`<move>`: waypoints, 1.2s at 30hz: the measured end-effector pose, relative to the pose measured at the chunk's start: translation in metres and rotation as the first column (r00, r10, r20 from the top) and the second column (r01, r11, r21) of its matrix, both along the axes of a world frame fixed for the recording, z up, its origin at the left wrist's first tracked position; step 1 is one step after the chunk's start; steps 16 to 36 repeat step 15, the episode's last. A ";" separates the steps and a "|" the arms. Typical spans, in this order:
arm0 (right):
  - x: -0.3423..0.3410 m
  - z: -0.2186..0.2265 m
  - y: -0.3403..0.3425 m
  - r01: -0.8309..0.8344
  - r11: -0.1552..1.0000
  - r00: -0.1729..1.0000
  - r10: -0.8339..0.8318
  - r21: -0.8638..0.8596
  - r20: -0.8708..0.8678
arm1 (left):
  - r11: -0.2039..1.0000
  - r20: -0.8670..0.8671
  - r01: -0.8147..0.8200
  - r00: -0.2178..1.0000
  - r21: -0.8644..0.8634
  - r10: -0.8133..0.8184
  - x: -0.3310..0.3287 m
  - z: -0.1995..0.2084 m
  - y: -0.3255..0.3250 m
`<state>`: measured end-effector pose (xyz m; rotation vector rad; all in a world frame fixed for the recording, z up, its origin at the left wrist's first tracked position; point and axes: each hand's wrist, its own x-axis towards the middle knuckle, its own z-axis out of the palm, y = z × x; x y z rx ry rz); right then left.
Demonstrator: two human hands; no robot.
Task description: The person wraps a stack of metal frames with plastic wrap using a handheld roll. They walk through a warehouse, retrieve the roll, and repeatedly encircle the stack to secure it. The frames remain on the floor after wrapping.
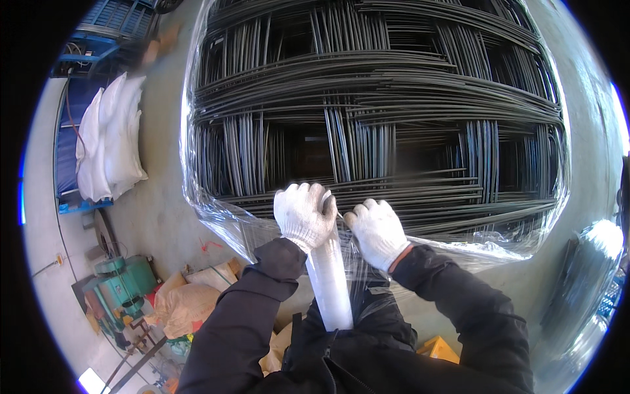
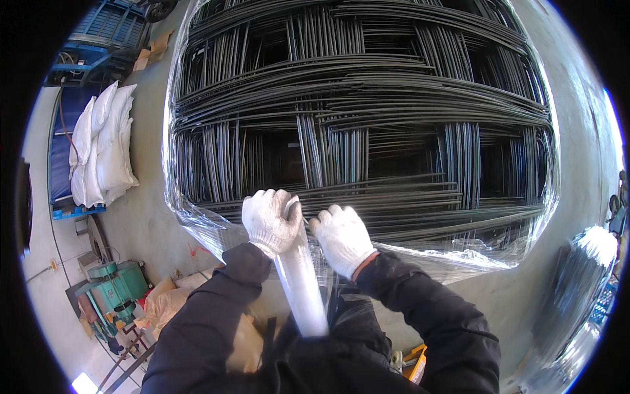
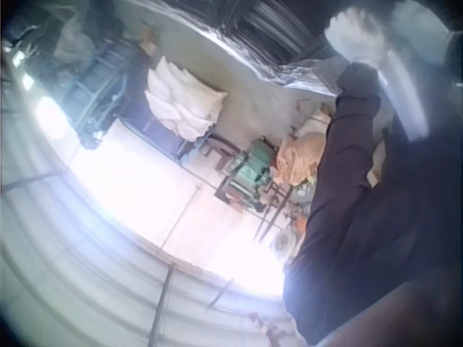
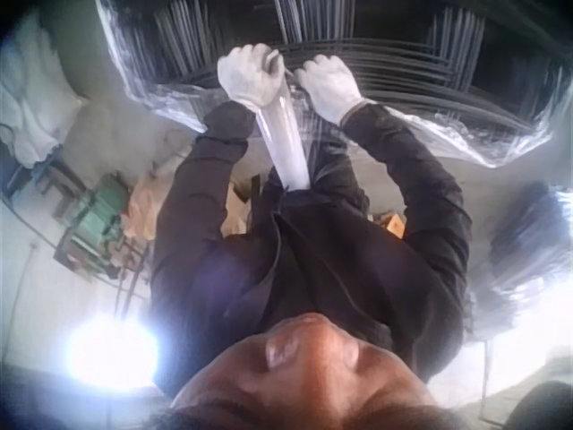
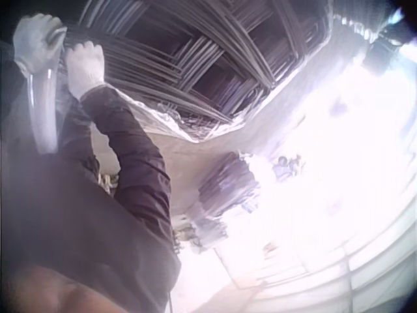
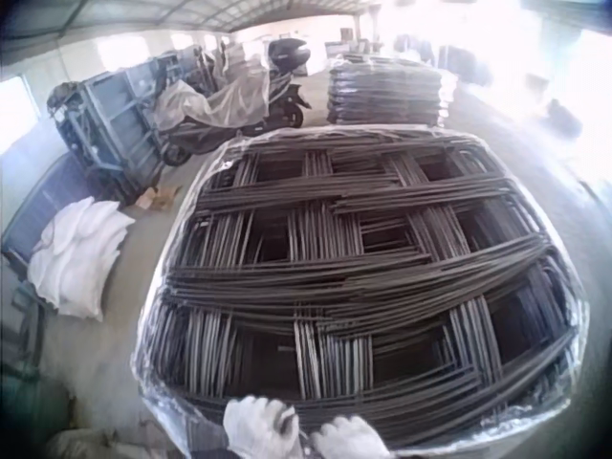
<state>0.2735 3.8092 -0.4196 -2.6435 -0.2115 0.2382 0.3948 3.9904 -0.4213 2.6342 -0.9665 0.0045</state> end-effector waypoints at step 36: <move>-0.007 0.018 0.026 0.129 0.982 0.829 -0.028 0.141 -0.559 | 0.999 0.007 0.032 0.999 -0.024 -0.032 0.001 -0.004 0.004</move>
